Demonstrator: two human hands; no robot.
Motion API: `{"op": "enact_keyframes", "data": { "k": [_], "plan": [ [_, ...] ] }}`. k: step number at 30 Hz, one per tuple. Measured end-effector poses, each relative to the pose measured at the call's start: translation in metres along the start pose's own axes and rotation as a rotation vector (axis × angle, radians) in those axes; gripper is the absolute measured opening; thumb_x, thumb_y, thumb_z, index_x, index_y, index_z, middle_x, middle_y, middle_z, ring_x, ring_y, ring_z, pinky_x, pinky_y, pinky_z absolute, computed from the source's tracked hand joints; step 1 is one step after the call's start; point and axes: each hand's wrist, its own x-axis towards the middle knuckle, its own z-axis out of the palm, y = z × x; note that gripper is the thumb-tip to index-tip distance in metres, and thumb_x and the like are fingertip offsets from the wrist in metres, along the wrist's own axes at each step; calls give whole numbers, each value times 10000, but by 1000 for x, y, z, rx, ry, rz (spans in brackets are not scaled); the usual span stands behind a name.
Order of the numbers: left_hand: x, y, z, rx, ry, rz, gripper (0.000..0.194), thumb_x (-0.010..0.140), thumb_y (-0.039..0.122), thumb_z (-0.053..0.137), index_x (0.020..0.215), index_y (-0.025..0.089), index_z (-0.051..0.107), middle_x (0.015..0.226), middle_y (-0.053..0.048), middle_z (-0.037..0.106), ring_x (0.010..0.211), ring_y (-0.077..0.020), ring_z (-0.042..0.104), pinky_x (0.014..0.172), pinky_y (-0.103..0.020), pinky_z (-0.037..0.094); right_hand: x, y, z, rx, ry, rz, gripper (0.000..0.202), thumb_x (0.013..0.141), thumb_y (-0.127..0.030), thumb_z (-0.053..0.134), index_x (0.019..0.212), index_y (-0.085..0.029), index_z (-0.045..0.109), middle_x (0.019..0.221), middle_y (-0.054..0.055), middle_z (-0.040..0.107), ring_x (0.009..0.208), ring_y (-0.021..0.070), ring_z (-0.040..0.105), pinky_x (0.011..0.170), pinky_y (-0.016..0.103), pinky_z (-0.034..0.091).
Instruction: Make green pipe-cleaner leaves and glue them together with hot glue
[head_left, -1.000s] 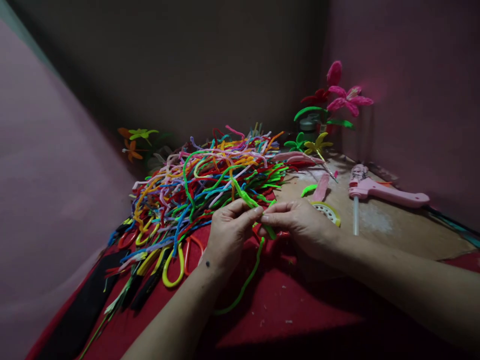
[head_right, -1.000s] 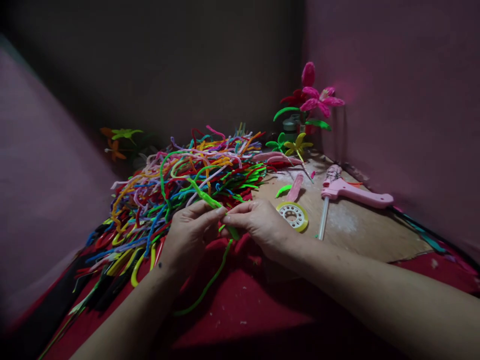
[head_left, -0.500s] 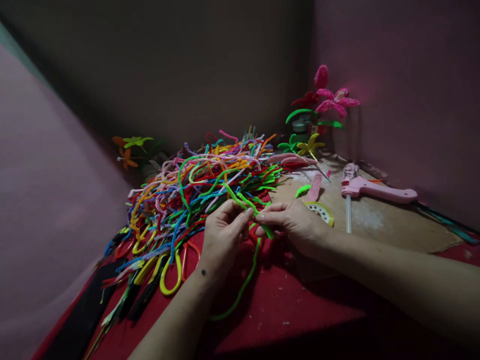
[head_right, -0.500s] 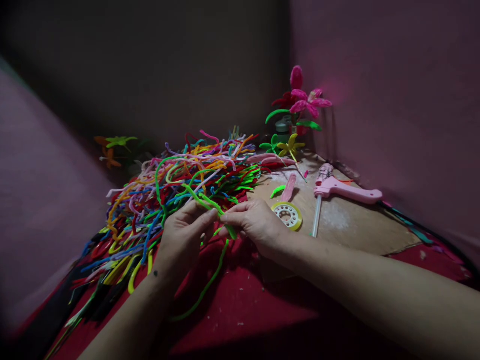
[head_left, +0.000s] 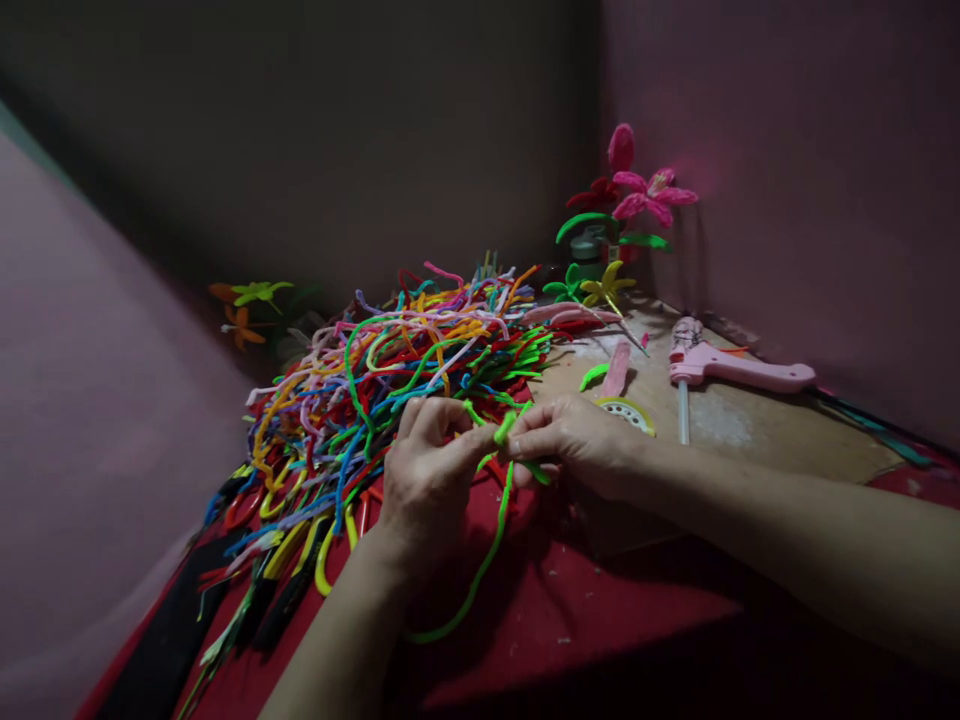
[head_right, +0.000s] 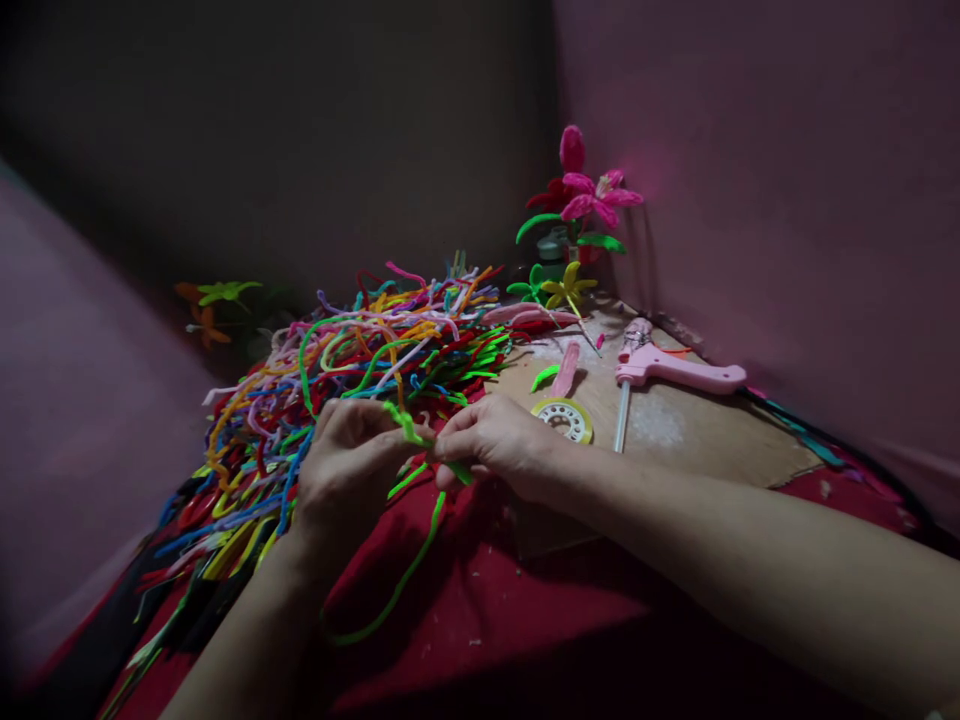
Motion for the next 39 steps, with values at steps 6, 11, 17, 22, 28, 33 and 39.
{"op": "enact_keyframes", "data": {
  "k": [6, 11, 17, 22, 28, 33, 39],
  "plan": [
    [-5, 9, -11, 484, 25, 372, 133, 752, 183, 581, 858, 243, 636, 882, -40, 537, 906, -216, 401, 793, -361, 333, -3, -6, -1, -98, -61, -29, 111, 625, -175, 587, 533, -114, 576, 440, -7, 567, 364, 41, 355, 396, 195, 235],
    [-2, 24, -10, 587, -104, 382, 87, 756, 146, 533, 754, 191, 608, 743, -33, 564, 750, -190, 431, 700, -346, 311, -1, -6, -2, -255, -41, -63, 111, 639, -162, 553, 538, -120, 571, 450, -15, 538, 402, 65, 408, 427, 206, 302],
    [3, 28, -7, 206, -342, -77, 188, 761, 195, 468, 595, 157, 546, 663, -33, 496, 639, -150, 422, 594, -302, 296, -8, 1, 2, -917, 76, -431, 161, 706, -106, 493, 608, -128, 619, 560, 14, 576, 538, 95, 472, 534, 221, 334],
    [5, 12, -4, -744, -532, -827, 201, 665, 230, 556, 505, 146, 467, 498, 37, 369, 476, -73, 318, 474, -226, 243, -13, 10, 6, -1245, 106, -783, 120, 696, -89, 511, 610, -120, 589, 597, 48, 588, 573, 124, 476, 563, 250, 343],
    [4, 5, -1, -1177, -438, -1048, 237, 626, 231, 620, 485, 135, 455, 461, 58, 323, 440, -47, 265, 452, -210, 224, -16, 4, 5, -1074, 195, -816, 146, 736, -87, 505, 678, -101, 639, 625, 60, 601, 606, 127, 520, 578, 236, 368],
    [8, 7, -14, -900, -218, -843, 231, 751, 324, 577, 661, 116, 624, 535, 13, 489, 492, -65, 400, 473, -190, 287, -11, -4, 3, -652, 148, -441, 152, 752, -162, 523, 683, -117, 652, 560, 5, 584, 514, 83, 494, 507, 197, 353],
    [7, -1, -12, -1048, -61, -763, 103, 747, 234, 583, 815, 180, 638, 675, 3, 549, 528, -69, 465, 537, -206, 384, -11, -11, 2, -212, 12, -189, 185, 701, -288, 602, 673, -110, 641, 527, 5, 588, 473, 71, 479, 485, 200, 345]
  ]
}}
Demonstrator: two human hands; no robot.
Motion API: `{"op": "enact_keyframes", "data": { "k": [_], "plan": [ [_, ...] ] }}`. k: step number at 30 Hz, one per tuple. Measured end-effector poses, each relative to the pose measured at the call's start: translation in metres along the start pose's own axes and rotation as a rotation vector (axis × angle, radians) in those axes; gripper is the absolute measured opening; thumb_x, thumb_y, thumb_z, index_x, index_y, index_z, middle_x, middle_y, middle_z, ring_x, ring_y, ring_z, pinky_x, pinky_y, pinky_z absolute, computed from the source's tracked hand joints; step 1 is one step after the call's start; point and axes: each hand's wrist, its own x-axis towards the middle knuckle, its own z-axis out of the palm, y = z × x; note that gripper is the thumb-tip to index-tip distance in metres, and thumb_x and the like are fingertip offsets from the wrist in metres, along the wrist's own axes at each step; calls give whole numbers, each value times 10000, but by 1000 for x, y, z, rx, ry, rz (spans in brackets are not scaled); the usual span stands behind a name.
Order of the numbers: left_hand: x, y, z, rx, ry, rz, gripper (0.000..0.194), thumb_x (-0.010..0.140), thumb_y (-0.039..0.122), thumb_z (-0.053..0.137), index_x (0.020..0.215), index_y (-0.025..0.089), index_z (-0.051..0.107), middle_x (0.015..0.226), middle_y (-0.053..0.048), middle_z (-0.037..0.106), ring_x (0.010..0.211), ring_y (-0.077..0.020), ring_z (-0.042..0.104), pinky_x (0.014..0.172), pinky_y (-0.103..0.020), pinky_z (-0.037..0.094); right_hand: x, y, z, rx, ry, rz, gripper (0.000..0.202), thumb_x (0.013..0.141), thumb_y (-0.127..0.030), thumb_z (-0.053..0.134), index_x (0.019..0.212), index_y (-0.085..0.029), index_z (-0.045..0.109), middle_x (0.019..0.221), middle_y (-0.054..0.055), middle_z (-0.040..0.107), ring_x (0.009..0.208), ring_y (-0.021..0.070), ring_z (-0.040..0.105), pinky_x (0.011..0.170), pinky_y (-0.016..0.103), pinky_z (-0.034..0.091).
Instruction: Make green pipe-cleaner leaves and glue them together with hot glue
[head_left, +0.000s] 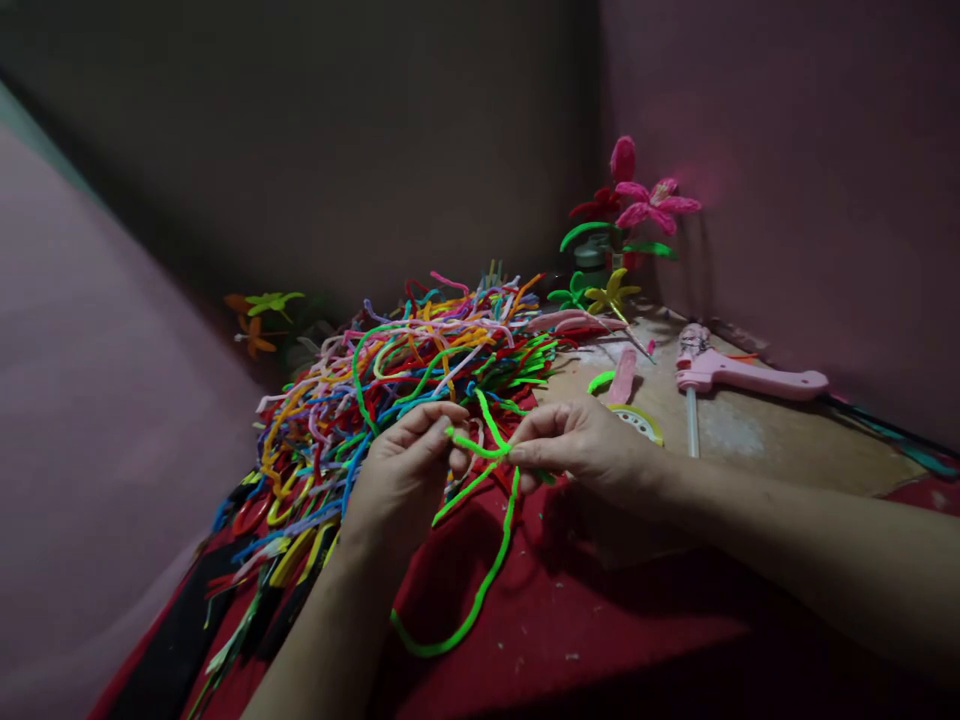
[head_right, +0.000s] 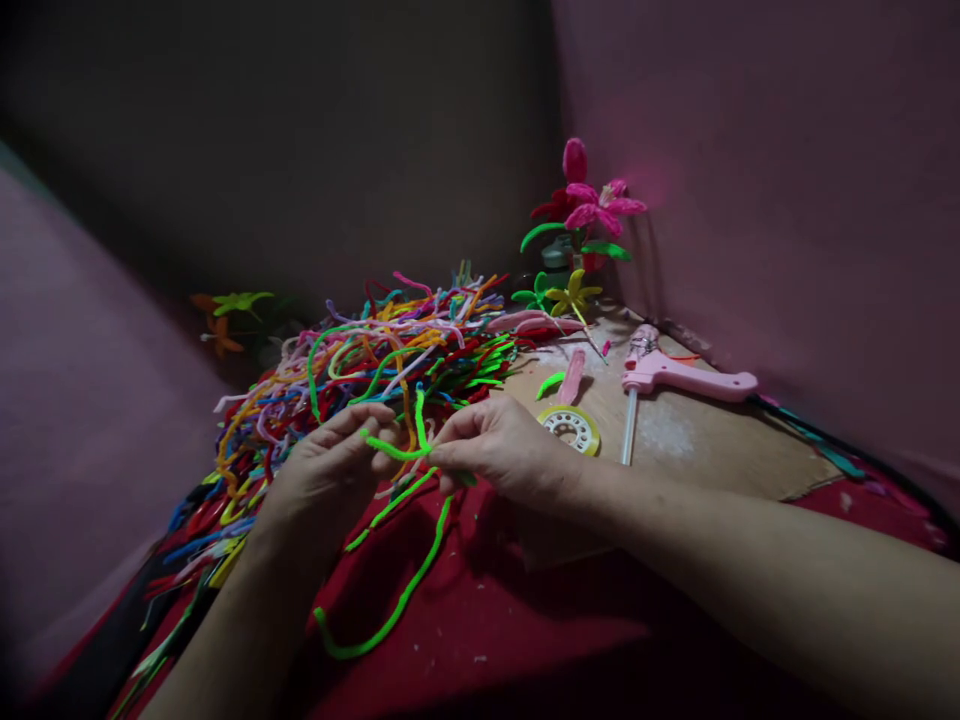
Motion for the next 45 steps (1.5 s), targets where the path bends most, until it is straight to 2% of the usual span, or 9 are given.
{"op": "enact_keyframes", "data": {
  "k": [6, 9, 12, 16, 21, 28, 35, 38, 45],
  "plan": [
    [-6, 0, 4, 818, -102, 674, 137, 764, 150, 572, 845, 215, 663, 882, -37, 557, 847, -149, 516, 734, -278, 423, -2, -3, 0, 85, -50, 102, 98, 667, -207, 613, 639, -114, 616, 507, -2, 585, 455, 58, 453, 457, 189, 309],
    [-6, 3, 5, 972, -165, 835, 125, 778, 134, 552, 843, 202, 634, 851, -37, 583, 813, -147, 500, 721, -287, 412, 0, -2, 0, 86, -69, 91, 103, 657, -194, 611, 597, -110, 600, 480, -10, 571, 446, 53, 439, 469, 190, 318],
    [-7, 5, 5, 1012, -219, 792, 104, 800, 137, 514, 799, 187, 605, 813, -39, 593, 775, -146, 491, 706, -279, 393, 1, -1, -1, 65, -73, 78, 99, 651, -184, 601, 588, -109, 589, 463, -14, 555, 435, 55, 430, 466, 192, 318],
    [-13, 6, 11, 926, -218, 504, 131, 823, 165, 468, 704, 172, 523, 718, -10, 530, 681, -119, 468, 654, -236, 371, 0, 2, 2, -40, -60, 38, 104, 671, -188, 562, 592, -120, 569, 474, -22, 529, 453, 75, 461, 465, 200, 339],
    [-17, 1, 25, 774, -162, 251, 124, 850, 219, 412, 741, 180, 458, 673, 22, 477, 600, -94, 436, 573, -203, 352, -5, 9, 6, -370, 74, -227, 148, 706, -154, 515, 568, -134, 566, 516, -33, 499, 495, 68, 432, 481, 192, 318],
    [-14, -3, 22, 846, -100, 321, 87, 837, 208, 433, 765, 181, 474, 720, 7, 516, 643, -103, 468, 600, -205, 360, -5, 11, 7, -444, 120, -272, 160, 717, -136, 487, 568, -137, 544, 510, -46, 425, 502, 62, 381, 482, 193, 285],
    [-16, 0, 23, 752, -11, 309, 95, 835, 179, 430, 747, 187, 463, 674, 27, 489, 593, -92, 448, 568, -196, 356, -1, 5, 4, 87, -76, 47, 118, 685, -211, 568, 617, -117, 586, 551, -2, 554, 502, 75, 460, 503, 205, 338],
    [-16, 1, 22, 720, 19, 297, 88, 831, 185, 439, 749, 187, 470, 677, 25, 486, 586, -92, 448, 559, -197, 358, -1, 4, 3, 157, -78, 135, 131, 670, -237, 611, 645, -109, 603, 542, 13, 572, 490, 80, 479, 484, 201, 340],
    [-15, -1, 17, 808, -42, 457, 85, 815, 170, 462, 773, 179, 535, 769, -23, 561, 718, -124, 511, 675, -222, 387, 0, 9, 4, -69, 65, -35, 108, 695, -212, 585, 653, -117, 614, 550, 0, 576, 519, 93, 511, 522, 215, 392]
  ]
}}
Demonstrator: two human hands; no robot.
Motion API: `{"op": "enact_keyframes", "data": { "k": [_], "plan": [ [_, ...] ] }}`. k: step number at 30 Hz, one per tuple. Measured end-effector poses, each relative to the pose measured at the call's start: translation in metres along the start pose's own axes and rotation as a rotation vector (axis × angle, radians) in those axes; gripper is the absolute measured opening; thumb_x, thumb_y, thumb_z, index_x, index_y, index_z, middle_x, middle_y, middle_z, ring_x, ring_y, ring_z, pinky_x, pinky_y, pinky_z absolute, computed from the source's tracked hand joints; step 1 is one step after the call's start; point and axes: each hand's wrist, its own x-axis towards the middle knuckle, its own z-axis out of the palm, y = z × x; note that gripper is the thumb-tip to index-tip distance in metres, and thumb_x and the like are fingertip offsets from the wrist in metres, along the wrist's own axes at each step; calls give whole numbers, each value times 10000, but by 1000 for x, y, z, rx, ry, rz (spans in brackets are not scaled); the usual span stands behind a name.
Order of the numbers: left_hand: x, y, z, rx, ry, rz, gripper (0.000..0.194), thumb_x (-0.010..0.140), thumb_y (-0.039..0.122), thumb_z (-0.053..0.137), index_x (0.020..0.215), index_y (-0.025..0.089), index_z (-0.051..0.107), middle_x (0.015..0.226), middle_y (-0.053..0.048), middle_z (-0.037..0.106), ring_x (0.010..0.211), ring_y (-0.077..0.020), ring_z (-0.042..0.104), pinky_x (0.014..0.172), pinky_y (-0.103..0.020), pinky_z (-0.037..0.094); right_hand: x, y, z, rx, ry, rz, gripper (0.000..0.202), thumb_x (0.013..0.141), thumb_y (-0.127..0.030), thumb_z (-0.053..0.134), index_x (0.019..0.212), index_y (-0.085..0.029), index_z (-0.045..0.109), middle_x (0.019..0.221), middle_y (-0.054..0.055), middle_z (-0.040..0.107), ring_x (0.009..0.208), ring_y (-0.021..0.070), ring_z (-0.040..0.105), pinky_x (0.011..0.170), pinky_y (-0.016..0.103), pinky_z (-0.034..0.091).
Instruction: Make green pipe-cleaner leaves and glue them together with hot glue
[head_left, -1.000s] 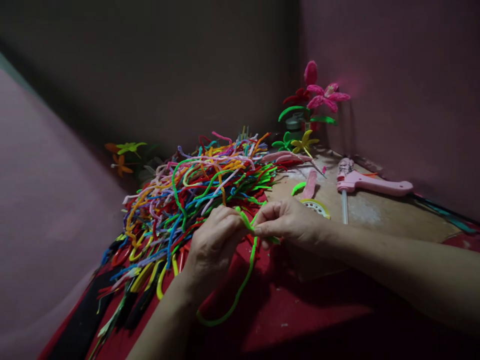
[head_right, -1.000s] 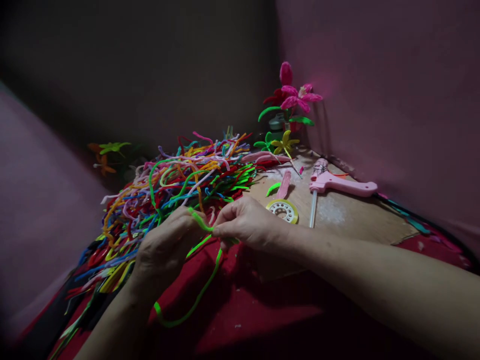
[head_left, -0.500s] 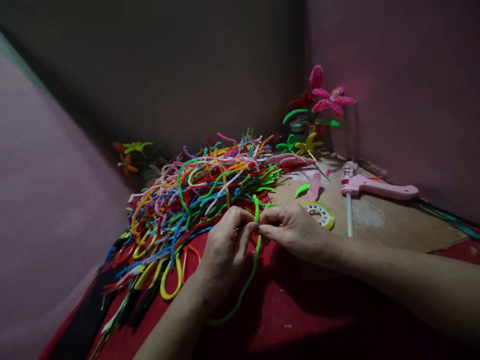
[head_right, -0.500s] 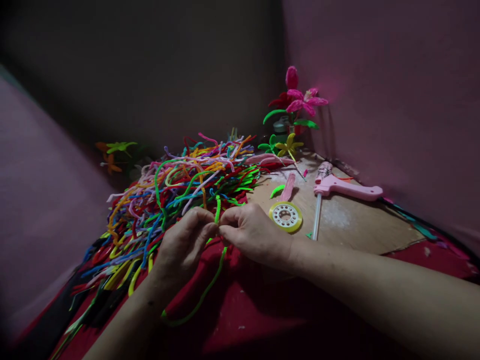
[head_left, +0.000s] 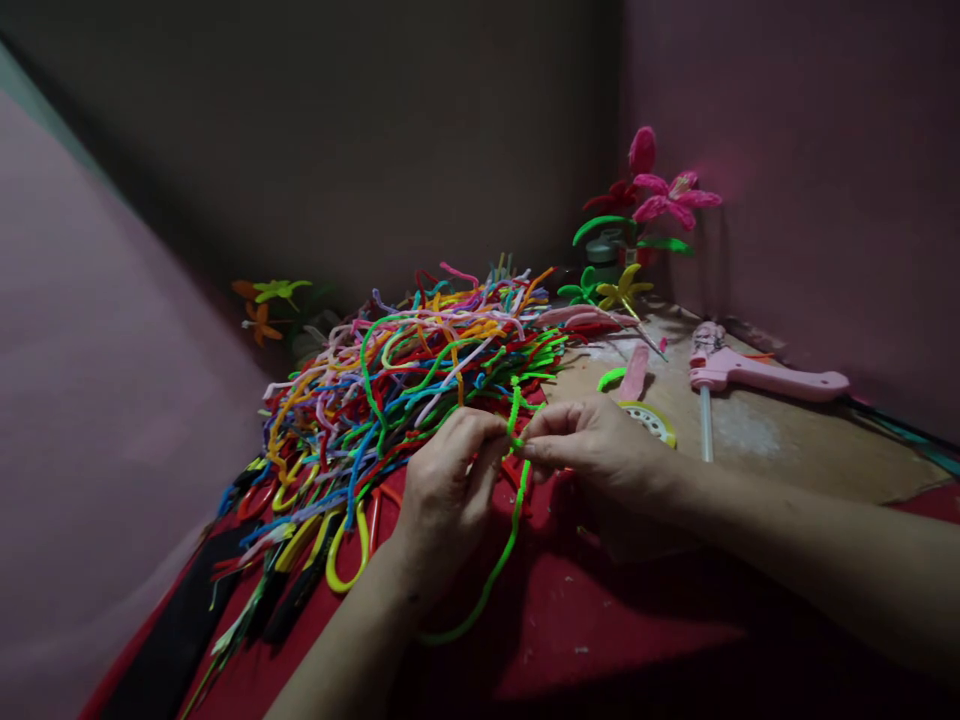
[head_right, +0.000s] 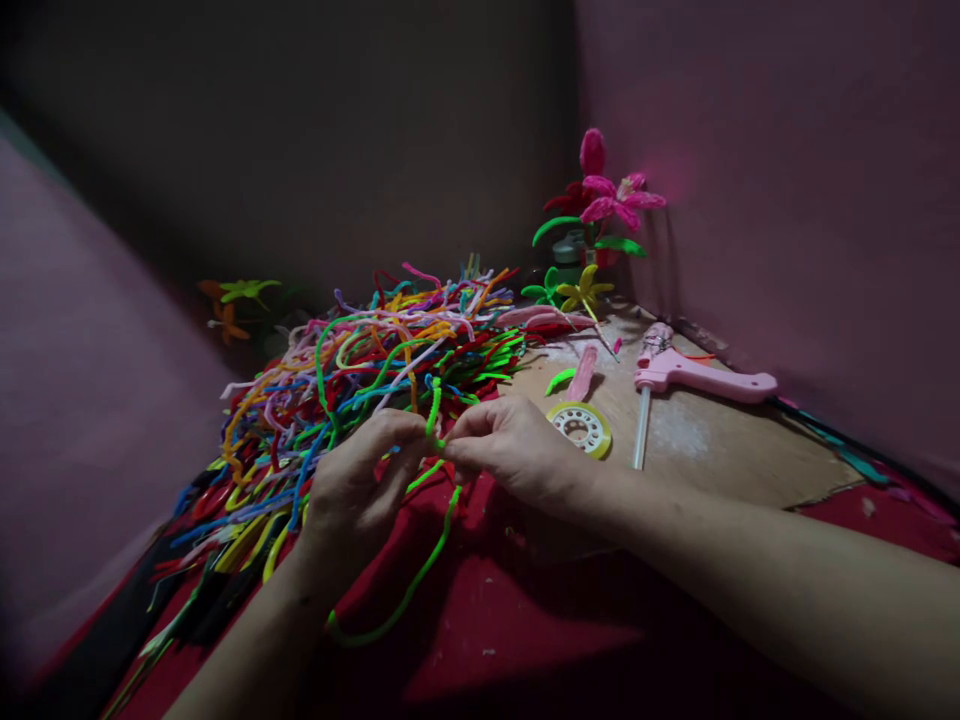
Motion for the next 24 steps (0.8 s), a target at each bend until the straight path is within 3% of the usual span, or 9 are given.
{"op": "enact_keyframes", "data": {
  "k": [2, 6, 11, 14, 20, 24],
  "plan": [
    [1, 0, -1, -27, -34, -83, 98, 812, 193, 469, 762, 175, 552, 737, -15, 571, 681, -119, 510, 653, -218, 389, -2, 0, 1, -178, 22, -101, 108, 723, -190, 557, 664, -128, 623, 565, -1, 579, 536, 97, 514, 533, 216, 393],
    [6, 1, -7, -218, -232, -345, 132, 778, 229, 504, 695, 152, 573, 639, 3, 557, 606, -110, 499, 591, -214, 391, -8, 0, 4, -599, 94, -386, 131, 753, -116, 526, 684, -144, 634, 649, 32, 611, 617, 115, 527, 590, 231, 385],
    [13, -2, -14, -445, -390, -515, 120, 685, 231, 587, 622, 133, 564, 560, 24, 521, 534, -90, 464, 531, -201, 364, -10, 8, 8, -888, 100, -695, 151, 765, -91, 492, 685, -142, 610, 630, 59, 591, 629, 141, 511, 591, 254, 370],
    [13, -3, -13, -453, -389, -526, 130, 674, 248, 586, 622, 133, 554, 553, 27, 491, 527, -85, 434, 510, -196, 339, -8, 13, 8, -968, 98, -757, 158, 766, -80, 476, 686, -137, 601, 620, 63, 582, 632, 150, 505, 591, 263, 365],
    [8, -2, -10, -194, -294, -389, 199, 725, 233, 523, 553, 157, 461, 534, 46, 391, 512, -77, 332, 479, -197, 272, -6, 11, 3, -818, 115, -640, 96, 797, -149, 510, 777, -151, 604, 696, 45, 585, 666, 132, 516, 625, 248, 396],
    [6, -3, -11, -132, -320, -324, 178, 756, 201, 484, 583, 160, 462, 568, 40, 409, 530, -84, 344, 505, -208, 281, -3, 3, -1, -783, 222, -765, 141, 794, -152, 522, 904, -156, 610, 885, 82, 594, 829, 163, 500, 735, 293, 408]
  ]
}}
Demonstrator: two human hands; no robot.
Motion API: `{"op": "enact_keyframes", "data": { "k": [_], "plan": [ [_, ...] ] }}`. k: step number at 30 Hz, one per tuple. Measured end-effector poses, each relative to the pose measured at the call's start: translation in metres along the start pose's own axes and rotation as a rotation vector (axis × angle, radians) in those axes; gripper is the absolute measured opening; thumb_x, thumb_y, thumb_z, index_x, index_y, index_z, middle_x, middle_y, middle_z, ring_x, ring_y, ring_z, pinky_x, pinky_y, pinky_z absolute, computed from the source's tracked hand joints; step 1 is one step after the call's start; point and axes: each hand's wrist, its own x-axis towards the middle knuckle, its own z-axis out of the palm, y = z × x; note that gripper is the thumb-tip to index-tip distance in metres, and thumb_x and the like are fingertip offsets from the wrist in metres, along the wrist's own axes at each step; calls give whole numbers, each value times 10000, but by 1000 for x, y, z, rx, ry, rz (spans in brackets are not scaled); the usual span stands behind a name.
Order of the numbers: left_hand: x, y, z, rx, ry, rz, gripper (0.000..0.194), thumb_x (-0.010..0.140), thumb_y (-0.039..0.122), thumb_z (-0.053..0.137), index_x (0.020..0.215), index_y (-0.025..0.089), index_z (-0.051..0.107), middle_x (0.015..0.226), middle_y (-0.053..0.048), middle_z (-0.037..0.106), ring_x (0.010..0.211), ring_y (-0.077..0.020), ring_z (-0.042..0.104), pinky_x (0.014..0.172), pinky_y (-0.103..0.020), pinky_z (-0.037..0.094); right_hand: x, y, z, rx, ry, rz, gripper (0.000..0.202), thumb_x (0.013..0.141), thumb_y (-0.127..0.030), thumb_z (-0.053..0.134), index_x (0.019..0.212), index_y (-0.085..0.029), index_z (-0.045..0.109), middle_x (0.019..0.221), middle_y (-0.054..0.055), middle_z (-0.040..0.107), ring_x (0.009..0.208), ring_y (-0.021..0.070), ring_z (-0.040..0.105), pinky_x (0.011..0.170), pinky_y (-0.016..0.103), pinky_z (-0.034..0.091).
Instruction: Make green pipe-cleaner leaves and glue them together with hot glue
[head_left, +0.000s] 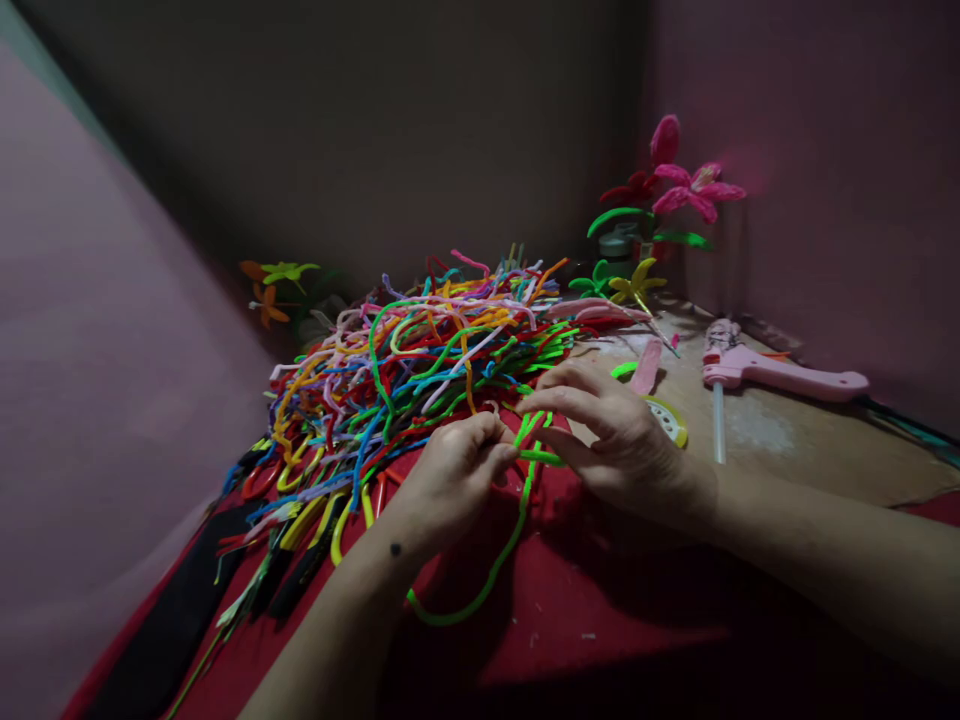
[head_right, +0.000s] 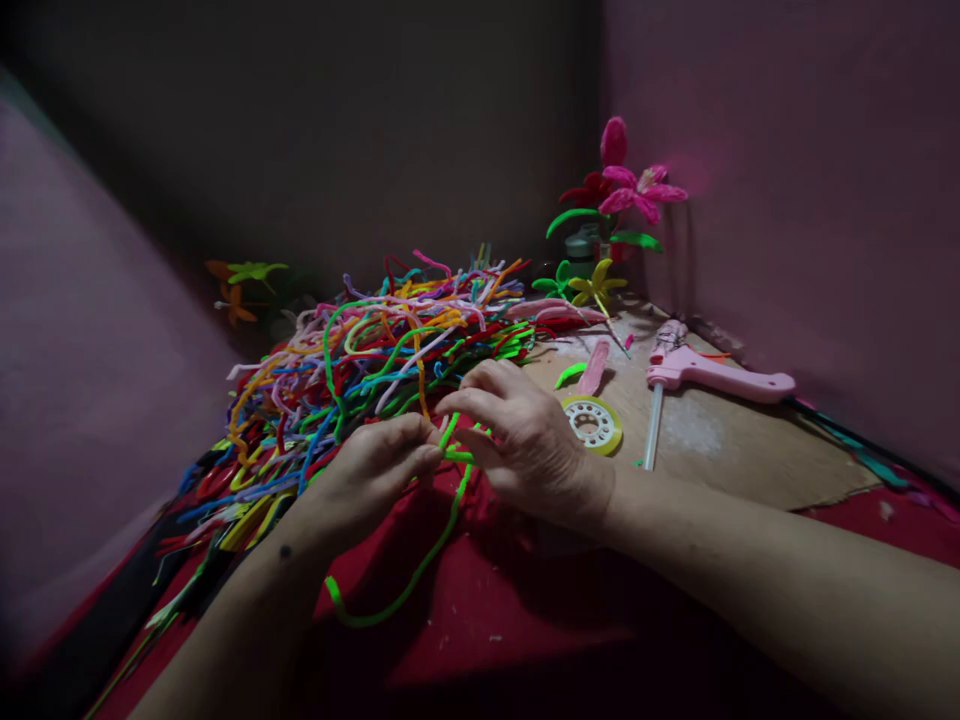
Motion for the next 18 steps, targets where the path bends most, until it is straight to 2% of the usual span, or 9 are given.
{"op": "enact_keyframes", "data": {
  "k": [2, 4, 6, 9, 12, 15, 18],
  "plan": [
    [-1, 0, 1, 28, -8, 21, 171, 762, 197, 477, 595, 164, 462, 577, 36, 417, 538, -90, 357, 511, -213, 282, 2, 1, -1, -23, -51, -68, 135, 785, -154, 540, 883, -167, 632, 885, 77, 613, 849, 174, 484, 764, 312, 396],
    [-1, 0, 2, 68, 8, 26, 169, 764, 193, 478, 597, 167, 459, 574, 34, 425, 540, -94, 368, 513, -217, 281, 3, 2, 0, -24, -115, -49, 112, 781, -149, 542, 785, -168, 652, 754, 54, 629, 771, 165, 485, 741, 308, 390],
    [-1, -1, 4, 101, 39, 22, 165, 769, 189, 472, 605, 170, 463, 563, 35, 435, 531, -96, 376, 514, -218, 281, 3, 1, 0, 7, -138, 94, 133, 777, -154, 545, 715, -161, 662, 640, 36, 611, 675, 146, 484, 677, 283, 388],
    [0, -2, 7, 152, 87, 13, 139, 777, 176, 460, 642, 169, 487, 571, 27, 471, 529, -100, 400, 520, -217, 293, 4, -2, -1, 165, -217, 392, 150, 769, -199, 557, 702, -148, 681, 619, 24, 613, 603, 117, 501, 591, 238, 378],
    [0, -4, 9, 226, 124, 24, 110, 779, 160, 458, 679, 162, 505, 615, 11, 506, 558, -105, 433, 538, -215, 310, 7, -2, -3, 351, -335, 600, 174, 750, -221, 550, 687, -125, 680, 583, 14, 596, 551, 104, 496, 516, 214, 359],
    [0, -5, 11, 263, 137, 55, 107, 784, 150, 452, 689, 160, 500, 630, 10, 510, 568, -102, 441, 545, -212, 315, 9, 3, -4, 518, -408, 742, 172, 714, -221, 550, 688, -101, 670, 527, 5, 549, 490, 93, 461, 461, 209, 336],
    [0, -4, 10, 271, 134, 77, 125, 790, 148, 449, 676, 158, 498, 622, 15, 504, 563, -95, 436, 546, -208, 315, 8, 10, -3, 605, -455, 771, 164, 683, -221, 559, 685, -95, 664, 516, 0, 533, 475, 87, 442, 462, 212, 335]
  ]
}}
